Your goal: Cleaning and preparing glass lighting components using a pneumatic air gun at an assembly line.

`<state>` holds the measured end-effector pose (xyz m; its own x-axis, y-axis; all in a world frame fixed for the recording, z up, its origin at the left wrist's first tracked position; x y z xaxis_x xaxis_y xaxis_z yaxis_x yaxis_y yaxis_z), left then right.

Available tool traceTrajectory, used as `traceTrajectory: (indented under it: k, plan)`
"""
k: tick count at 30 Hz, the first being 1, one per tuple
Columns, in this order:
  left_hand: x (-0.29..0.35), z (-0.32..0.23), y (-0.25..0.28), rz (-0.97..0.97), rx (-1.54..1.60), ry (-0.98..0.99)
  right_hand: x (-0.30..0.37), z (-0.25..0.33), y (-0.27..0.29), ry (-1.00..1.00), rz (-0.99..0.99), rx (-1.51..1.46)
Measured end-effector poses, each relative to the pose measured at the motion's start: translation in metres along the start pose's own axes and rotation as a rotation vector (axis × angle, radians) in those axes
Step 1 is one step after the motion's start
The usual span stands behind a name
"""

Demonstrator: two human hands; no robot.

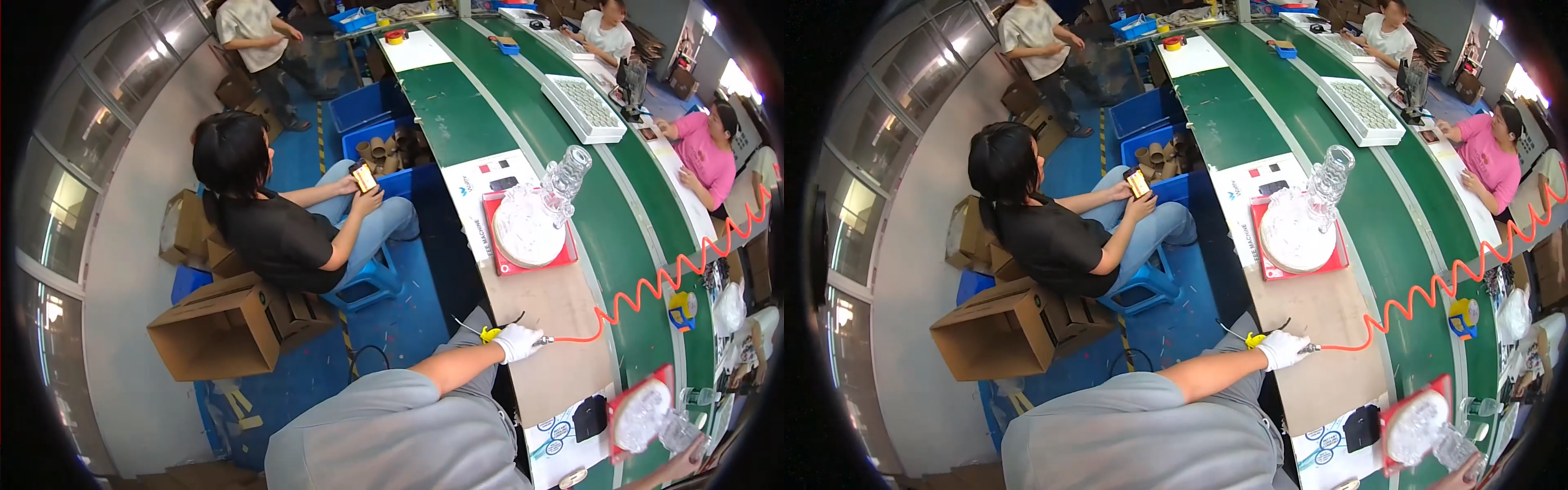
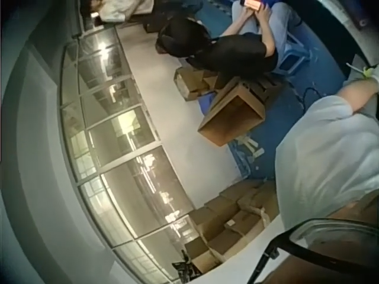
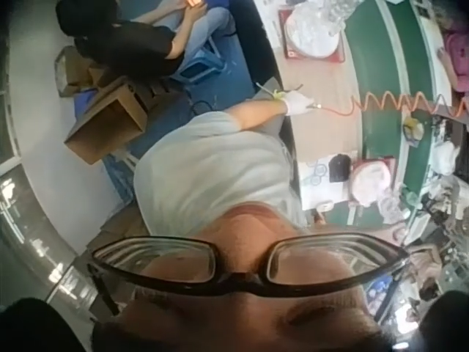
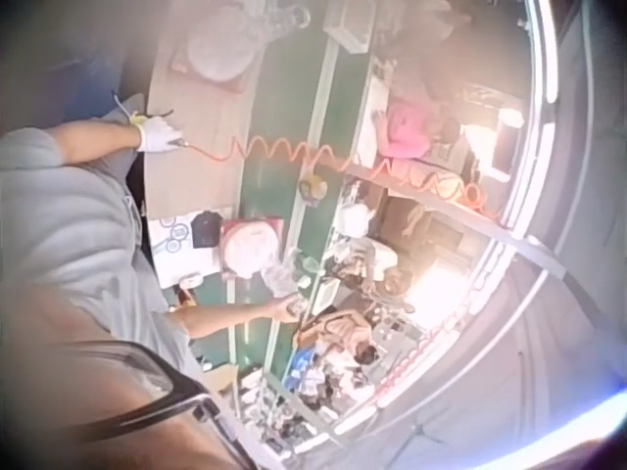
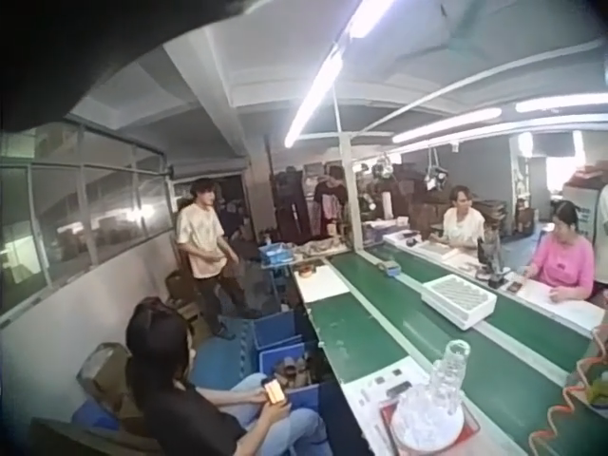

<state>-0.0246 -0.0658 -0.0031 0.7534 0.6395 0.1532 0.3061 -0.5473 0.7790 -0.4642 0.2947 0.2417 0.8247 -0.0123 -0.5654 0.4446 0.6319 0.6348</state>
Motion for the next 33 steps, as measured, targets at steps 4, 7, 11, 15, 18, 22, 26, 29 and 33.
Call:
traceTrajectory:
  k: [4, 7, 11, 15, 18, 22, 26, 29, 33]
  plan:
    - [0.009, 0.018, 0.000, -0.031, 0.061, -0.008, 0.100, 0.101, -0.045, 0.092, 0.065, -0.432]
    - [0.026, 0.032, 0.014, -0.077, 0.169, 0.136, 0.169, 0.167, -0.051, 0.133, 0.141, -0.485]
    - [0.056, 0.047, 0.028, -0.066, 0.137, 0.171, 0.241, 0.210, -0.048, 0.254, 0.139, -0.393]
    - [0.077, 0.071, 0.026, -0.055, 0.201, 0.229, 0.270, 0.221, -0.068, 0.331, 0.238, -0.703]
    - [0.078, 0.068, 0.021, -0.062, 0.148, 0.181, 0.287, 0.157, -0.070, 0.414, 0.315, -0.853]
    - [0.062, 0.066, 0.018, -0.020, 0.156, 0.175, 0.356, 0.016, -0.091, -0.046, 0.782, -0.245]
    - [0.058, 0.065, 0.022, 0.012, 0.195, 0.258, 0.409, -0.009, -0.082, -0.345, 1.041, -0.311]
    - [0.060, 0.072, 0.016, -0.006, 0.190, 0.274, 0.416, 0.000, -0.086, -0.447, 1.027, -0.412]
    - [0.057, 0.070, 0.013, 0.009, 0.176, 0.258, 0.408, -0.003, -0.094, -0.536, 0.972, -0.442]
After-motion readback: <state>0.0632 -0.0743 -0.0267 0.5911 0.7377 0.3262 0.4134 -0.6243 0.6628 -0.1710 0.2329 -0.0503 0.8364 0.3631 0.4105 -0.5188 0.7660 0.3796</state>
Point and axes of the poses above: each hand's wrist, its own x-axis away from the middle knuckle, its own y-axis out of the back of the hand, z = x × y, the point moved 2 cm from there along -x, towards the middle knuckle
